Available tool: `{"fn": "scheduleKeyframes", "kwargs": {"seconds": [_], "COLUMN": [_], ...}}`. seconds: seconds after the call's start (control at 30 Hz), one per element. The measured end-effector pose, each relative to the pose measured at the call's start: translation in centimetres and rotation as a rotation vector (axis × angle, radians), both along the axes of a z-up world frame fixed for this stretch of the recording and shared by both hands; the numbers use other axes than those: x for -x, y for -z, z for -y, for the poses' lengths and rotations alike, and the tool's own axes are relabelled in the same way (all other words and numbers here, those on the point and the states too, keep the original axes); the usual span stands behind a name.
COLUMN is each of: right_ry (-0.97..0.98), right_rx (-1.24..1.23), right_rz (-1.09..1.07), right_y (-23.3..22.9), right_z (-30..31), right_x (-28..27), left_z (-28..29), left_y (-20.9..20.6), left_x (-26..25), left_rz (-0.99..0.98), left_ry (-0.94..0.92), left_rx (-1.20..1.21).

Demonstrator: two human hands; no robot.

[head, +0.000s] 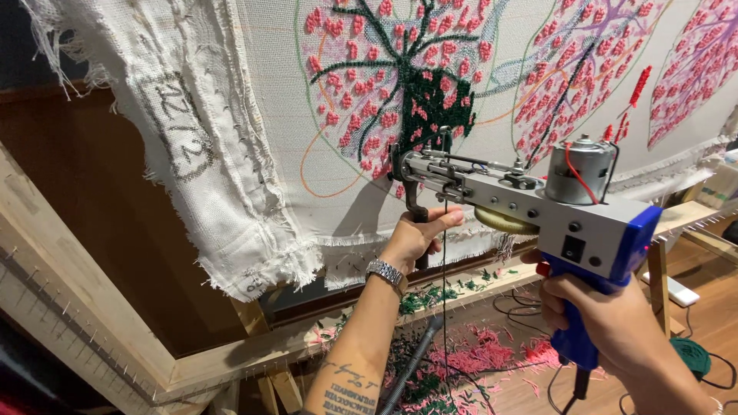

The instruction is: Using a tufting gun to create or repair a rug on a large vertical frame.

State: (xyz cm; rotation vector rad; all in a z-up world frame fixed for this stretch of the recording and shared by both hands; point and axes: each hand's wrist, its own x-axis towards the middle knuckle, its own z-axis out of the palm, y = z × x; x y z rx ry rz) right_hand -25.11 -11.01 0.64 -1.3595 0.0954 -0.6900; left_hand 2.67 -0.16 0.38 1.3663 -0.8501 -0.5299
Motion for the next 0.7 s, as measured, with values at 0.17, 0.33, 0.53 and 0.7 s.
{"fn": "scheduleKeyframes", "kwargs": {"seconds": [0.17,0.33,0.53,0.7], "right_ry": [0.133,0.176,0.164,0.167], "right_rx": [0.014,0.035,0.063,0.044], "right_rz": [-0.128,-0.196,-0.177,-0.144], "right_y": [-3.3,-3.3,-3.7,-3.5], "right_z": [-4.2,-4.4,-4.3,-3.9], "right_x": [-1.6,-2.2,-2.5,-3.1], "left_z": [-0.3,-0.7,-0.3,-0.1], "left_y": [-0.6,-0.9,-1.2,-0.9], "left_x": [-0.9,-1.1,-1.3,-2.4], "left_rz": [-0.008,-0.018,-0.029,0.031], "left_ry": [-0.099,-0.172,-0.203,-0.197], "left_rx": [-0.022,-0.007,-0.008,0.046]}}
